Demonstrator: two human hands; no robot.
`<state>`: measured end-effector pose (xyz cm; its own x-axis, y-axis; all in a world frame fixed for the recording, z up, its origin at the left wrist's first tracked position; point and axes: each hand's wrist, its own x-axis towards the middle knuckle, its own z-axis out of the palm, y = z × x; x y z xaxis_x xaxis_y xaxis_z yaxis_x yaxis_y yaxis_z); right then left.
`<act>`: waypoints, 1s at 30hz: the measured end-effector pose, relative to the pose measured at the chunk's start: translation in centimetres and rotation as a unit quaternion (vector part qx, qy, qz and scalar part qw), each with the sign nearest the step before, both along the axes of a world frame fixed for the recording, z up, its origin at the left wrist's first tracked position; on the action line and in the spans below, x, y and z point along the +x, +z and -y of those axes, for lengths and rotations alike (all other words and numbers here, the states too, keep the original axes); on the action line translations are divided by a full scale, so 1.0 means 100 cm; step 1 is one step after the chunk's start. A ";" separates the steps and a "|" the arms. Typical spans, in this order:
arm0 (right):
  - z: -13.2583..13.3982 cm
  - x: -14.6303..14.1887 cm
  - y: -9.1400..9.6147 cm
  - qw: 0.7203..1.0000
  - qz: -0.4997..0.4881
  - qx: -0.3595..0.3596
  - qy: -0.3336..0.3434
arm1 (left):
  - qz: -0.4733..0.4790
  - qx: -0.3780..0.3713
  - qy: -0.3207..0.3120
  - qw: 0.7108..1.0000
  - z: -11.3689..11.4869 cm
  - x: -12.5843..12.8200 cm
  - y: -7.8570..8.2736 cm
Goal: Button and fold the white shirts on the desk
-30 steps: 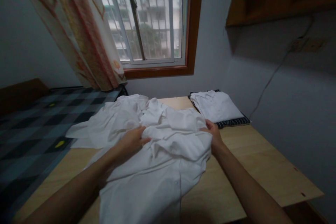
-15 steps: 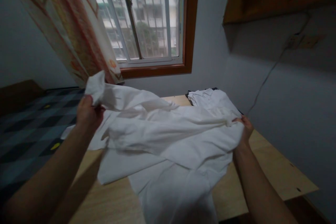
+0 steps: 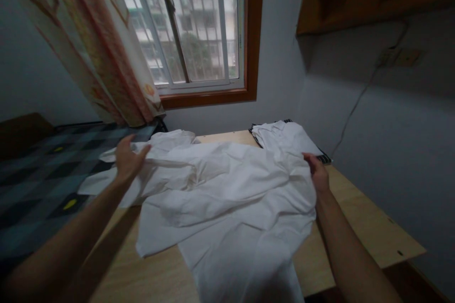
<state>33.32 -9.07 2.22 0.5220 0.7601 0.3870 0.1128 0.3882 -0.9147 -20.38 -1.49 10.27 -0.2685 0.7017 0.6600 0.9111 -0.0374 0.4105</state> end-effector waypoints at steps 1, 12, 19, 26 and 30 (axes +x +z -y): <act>0.005 -0.010 0.006 0.998 0.006 -0.014 0.061 | -0.060 -0.031 -0.052 0.996 0.005 0.017 -0.006; 0.057 -0.101 0.022 0.863 0.305 -0.161 0.369 | -0.257 -0.265 -0.221 0.903 0.016 0.120 -0.031; 0.055 -0.038 0.030 0.949 0.290 -0.124 -0.015 | -0.018 -0.052 -0.053 0.997 -0.003 0.063 0.013; 0.036 0.003 0.058 0.909 0.295 -0.052 -0.290 | 0.087 0.070 0.022 0.993 -0.011 0.021 0.023; 0.027 0.007 0.049 0.920 0.325 -0.157 -0.155 | 0.114 -0.067 -0.124 0.984 -0.005 -0.001 0.017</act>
<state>34.00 -11.73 7.11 0.4684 0.7417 0.4801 0.7354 -0.0261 -0.6771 -20.50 -1.00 11.94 -0.2082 0.8403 0.5006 0.7650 -0.1791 0.6187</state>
